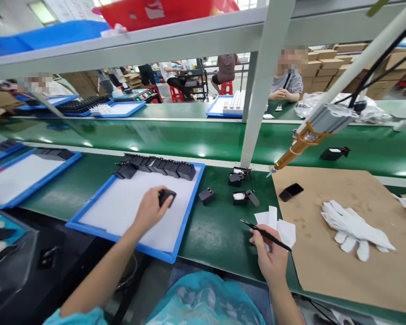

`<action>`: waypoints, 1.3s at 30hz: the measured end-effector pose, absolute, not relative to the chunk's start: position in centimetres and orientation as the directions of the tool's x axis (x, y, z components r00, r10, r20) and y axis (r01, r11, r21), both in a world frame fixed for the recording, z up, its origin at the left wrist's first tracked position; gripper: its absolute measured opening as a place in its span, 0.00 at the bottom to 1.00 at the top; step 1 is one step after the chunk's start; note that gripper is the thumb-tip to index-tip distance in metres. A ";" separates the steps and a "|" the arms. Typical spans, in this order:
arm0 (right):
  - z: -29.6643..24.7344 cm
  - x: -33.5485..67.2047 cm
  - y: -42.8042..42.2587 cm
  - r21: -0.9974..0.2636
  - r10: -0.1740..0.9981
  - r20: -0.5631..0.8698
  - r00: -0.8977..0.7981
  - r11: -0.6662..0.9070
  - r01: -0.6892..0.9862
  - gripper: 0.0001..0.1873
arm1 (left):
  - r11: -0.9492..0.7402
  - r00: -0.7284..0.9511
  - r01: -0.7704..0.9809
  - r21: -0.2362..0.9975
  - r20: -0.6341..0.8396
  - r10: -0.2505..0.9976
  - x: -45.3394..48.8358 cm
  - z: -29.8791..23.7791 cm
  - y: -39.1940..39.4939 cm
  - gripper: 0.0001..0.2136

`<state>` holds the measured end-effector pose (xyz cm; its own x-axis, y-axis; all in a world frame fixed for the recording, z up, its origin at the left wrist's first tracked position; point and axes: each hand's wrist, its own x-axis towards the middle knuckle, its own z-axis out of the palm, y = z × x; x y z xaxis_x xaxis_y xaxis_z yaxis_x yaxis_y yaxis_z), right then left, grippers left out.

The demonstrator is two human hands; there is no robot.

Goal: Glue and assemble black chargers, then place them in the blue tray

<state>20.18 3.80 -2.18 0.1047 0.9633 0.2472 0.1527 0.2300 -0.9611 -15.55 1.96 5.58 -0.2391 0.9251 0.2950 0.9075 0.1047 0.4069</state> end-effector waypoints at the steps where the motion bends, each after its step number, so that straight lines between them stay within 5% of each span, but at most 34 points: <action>1: -2.1 20.1 3.8 -0.965 0.967 0.235 0.101 0.219 0.146 0.12 | 0.191 -0.252 0.956 0.223 0.287 0.924 -18.1 5.8 2.9 0.15; 9: -2.3 20.0 4.0 -0.949 0.953 0.272 0.135 0.243 0.199 0.12 | 0.379 -0.372 0.925 0.038 0.300 0.878 -31.0 6.9 6.8 0.17; 14: -1.6 19.8 3.9 -0.829 0.904 0.416 0.098 0.334 0.448 0.08 | 0.471 -0.397 0.882 -0.033 0.487 0.778 -32.4 5.6 6.9 0.27; 17: -1.3 19.3 4.0 -0.660 0.863 0.505 -0.026 0.405 0.633 0.09 | 0.305 -0.291 0.950 0.062 0.525 0.800 -28.9 5.7 7.1 0.29; 21: -1.9 18.6 4.7 -0.465 0.841 0.506 -0.190 0.451 0.762 0.14 | -0.198 0.080 0.922 0.332 0.337 0.938 -18.7 5.6 7.7 0.20; 24: -2.6 18.8 5.1 -0.353 0.838 0.475 -0.267 0.460 0.815 0.19 | -0.306 0.243 0.875 0.376 0.205 0.948 -11.4 4.8 8.3 0.27; 27: -2.7 19.2 4.9 -0.347 0.837 0.492 -0.240 0.441 0.828 0.24 | -0.293 0.278 0.897 0.330 0.093 0.956 -7.4 4.3 8.9 0.27; 30: -1.8 18.7 4.0 -0.503 0.820 0.547 -0.168 0.482 0.718 0.24 | -0.189 0.203 0.927 0.325 -0.012 0.979 -5.9 4.4 8.6 0.26; 34: 0.0 15.7 3.1 -0.630 0.811 0.499 -0.303 0.581 0.516 0.22 | -0.139 0.228 0.861 0.490 -0.126 0.965 -5.1 5.3 6.6 0.38; 39: 0.8 13.4 3.1 -0.533 0.759 0.433 -0.486 0.650 0.541 0.21 | -0.090 0.326 0.698 0.711 -0.203 0.923 -6.0 6.0 3.3 0.34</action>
